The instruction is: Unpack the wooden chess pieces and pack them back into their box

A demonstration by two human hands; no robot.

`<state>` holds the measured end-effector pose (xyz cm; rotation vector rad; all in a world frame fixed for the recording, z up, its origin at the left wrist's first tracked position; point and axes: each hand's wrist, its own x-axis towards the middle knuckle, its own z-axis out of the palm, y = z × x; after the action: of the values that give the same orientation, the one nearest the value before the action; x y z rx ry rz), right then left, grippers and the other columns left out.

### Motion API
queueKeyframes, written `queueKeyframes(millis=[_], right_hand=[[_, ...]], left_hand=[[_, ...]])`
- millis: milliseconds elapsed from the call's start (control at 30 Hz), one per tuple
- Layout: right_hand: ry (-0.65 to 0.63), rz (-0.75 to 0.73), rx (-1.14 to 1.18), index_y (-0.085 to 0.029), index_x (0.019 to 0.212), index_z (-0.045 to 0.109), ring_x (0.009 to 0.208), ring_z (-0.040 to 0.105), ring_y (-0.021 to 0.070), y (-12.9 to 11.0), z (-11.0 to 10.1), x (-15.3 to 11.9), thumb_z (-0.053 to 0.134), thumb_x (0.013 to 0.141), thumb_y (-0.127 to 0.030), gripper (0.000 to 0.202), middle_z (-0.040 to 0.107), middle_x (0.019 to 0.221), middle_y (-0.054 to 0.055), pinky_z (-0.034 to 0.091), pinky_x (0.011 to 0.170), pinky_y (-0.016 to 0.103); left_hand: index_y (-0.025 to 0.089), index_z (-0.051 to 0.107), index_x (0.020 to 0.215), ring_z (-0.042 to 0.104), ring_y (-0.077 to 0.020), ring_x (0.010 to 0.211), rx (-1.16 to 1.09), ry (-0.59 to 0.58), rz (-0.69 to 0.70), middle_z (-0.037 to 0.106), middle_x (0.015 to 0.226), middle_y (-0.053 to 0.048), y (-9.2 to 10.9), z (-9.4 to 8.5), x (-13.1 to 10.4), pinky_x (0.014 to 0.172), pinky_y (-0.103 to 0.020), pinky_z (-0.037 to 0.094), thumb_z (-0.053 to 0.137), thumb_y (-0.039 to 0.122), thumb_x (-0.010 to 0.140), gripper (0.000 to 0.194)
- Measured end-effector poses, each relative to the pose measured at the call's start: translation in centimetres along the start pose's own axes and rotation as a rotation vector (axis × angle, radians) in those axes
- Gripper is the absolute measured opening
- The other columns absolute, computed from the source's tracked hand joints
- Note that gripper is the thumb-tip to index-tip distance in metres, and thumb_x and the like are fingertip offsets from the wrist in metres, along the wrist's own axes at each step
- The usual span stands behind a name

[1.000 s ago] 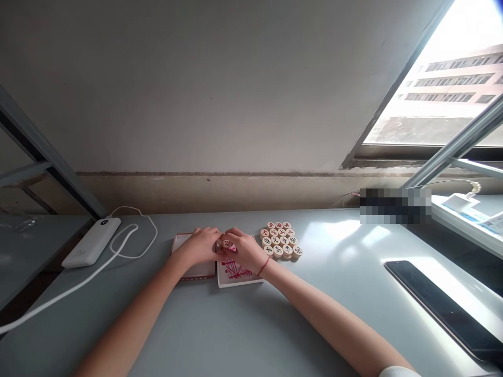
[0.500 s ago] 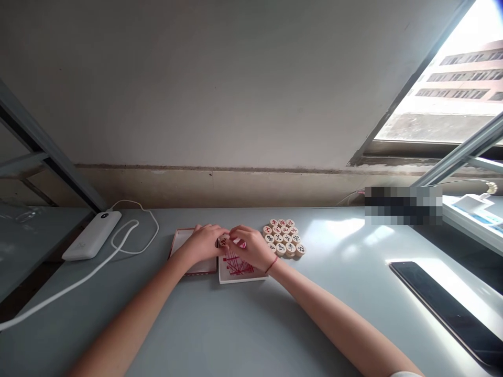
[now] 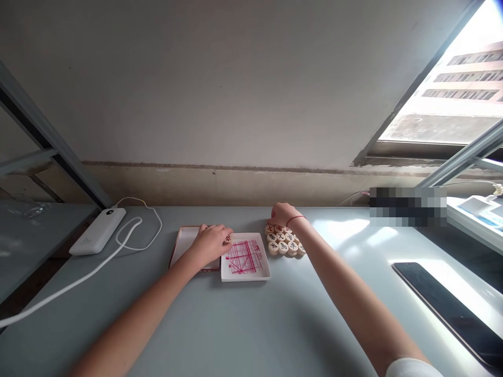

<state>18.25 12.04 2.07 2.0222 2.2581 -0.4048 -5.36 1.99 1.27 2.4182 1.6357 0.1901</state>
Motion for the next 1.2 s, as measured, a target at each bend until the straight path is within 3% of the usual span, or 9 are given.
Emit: queueKeyframes(millis=[133, 267, 333, 400, 500, 667, 933, 1200], right_hand=[[0.02, 0.006, 0.006, -0.017, 0.075, 0.075, 0.071, 0.068, 0.0249, -0.5, -0.7, -0.3, 0.073, 0.061, -0.012, 0.015, 0.071, 0.073, 0.011, 0.051, 0.061, 0.03], [0.159, -0.035, 0.079, -0.016, 0.098, 0.072, 0.083, 0.069, 0.0234, -1.4, -1.7, -2.5, 0.065, 0.077, -0.023, 0.023, 0.072, 0.094, 0.011, 0.051, 0.074, 0.031], [0.189, -0.119, 0.223, -0.02, 0.108, 0.068, 0.076, 0.069, 0.0181, -2.1, -1.4, -4.2, 0.06, 0.084, -0.034, 0.029, 0.071, 0.102, 0.008, 0.052, 0.073, 0.028], [0.141, -0.254, 0.522, -0.021, 0.109, 0.065, 0.065, 0.068, 0.0145, -3.0, -0.4, -5.8, 0.06, 0.083, -0.04, 0.033, 0.071, 0.103, 0.006, 0.053, 0.061, 0.025], [0.08, -0.371, 0.822, -0.02, 0.102, 0.064, 0.07, 0.068, 0.0148, -4.0, 1.9, -7.0, 0.064, 0.078, -0.038, 0.03, 0.071, 0.1, 0.005, 0.052, 0.054, 0.022], [0.159, -0.381, 0.979, -0.018, 0.093, 0.062, 0.075, 0.067, 0.0144, -4.8, 4.4, -6.8, 0.069, 0.074, -0.038, 0.028, 0.07, 0.091, 0.004, 0.054, 0.062, 0.024], [0.188, -0.423, 1.033, -0.019, 0.095, 0.061, 0.071, 0.065, 0.0126, -4.9, 4.0, -7.0, 0.065, 0.078, -0.041, 0.028, 0.067, 0.094, 0.004, 0.052, 0.053, 0.02], [0.237, -0.338, 1.053, -0.019, 0.094, 0.063, 0.078, 0.065, 0.0142, -4.3, 3.9, -6.5, 0.066, 0.075, -0.032, 0.023, 0.065, 0.099, 0.005, 0.053, 0.055, 0.021]], left_hand=[[0.025, 0.063, 0.101, 0.061, -0.0229, 0.09, 0.015, 0.001, 0.001, 0.066, 0.093, -0.003, 0.2, -0.2, -0.2, 0.082, -0.038, 0.035, 0.049, 0.028, 0.086, 0.021], [0.025, 0.052, 0.125, 0.055, -0.0279, 0.107, 0.032, 0.07, 0.013, 0.058, 0.122, -0.009, 0.7, -0.2, -0.1, 0.087, -0.041, 0.037, 0.055, 0.037, 0.087, 0.041], [0.024, 0.045, 0.134, 0.052, -0.0275, 0.113, -0.017, 0.163, 0.062, 0.053, 0.129, -0.009, 1.0, 0.0, 0.1, 0.092, -0.04, 0.039, 0.055, 0.04, 0.089, 0.049], [0.024, 0.043, 0.135, 0.053, -0.0247, 0.114, -0.119, 0.262, 0.132, 0.053, 0.128, -0.008, 1.2, 0.5, 0.2, 0.094, -0.037, 0.042, 0.053, 0.038, 0.091, 0.048], [0.025, 0.05, 0.128, 0.059, -0.0206, 0.105, -0.246, 0.312, 0.184, 0.058, 0.119, -0.005, 1.4, 1.0, 0.3, 0.09, -0.032, 0.047, 0.048, 0.032, 0.094, 0.035], [0.026, 0.059, 0.115, 0.062, -0.0191, 0.098, -0.319, 0.254, 0.192, 0.064, 0.11, -0.003, 1.5, 1.0, 0.1, 0.085, -0.03, 0.049, 0.049, 0.028, 0.093, 0.024], [0.022, 0.056, 0.106, 0.061, -0.0199, 0.091, -0.131, 0.322, 0.168, 0.059, 0.1, -0.005, 0.8, 0.9, 0.3, 0.083, -0.034, 0.045, 0.048, 0.024, 0.088, 0.02], [0.021, 0.056, 0.08, 0.058, -0.0189, 0.087, -0.052, 0.131, 0.2, 0.065, 0.086, 0.001, 0.8, 0.8, 0.2, 0.08, -0.035, 0.035, 0.055, 0.022, 0.082, 0.002]])
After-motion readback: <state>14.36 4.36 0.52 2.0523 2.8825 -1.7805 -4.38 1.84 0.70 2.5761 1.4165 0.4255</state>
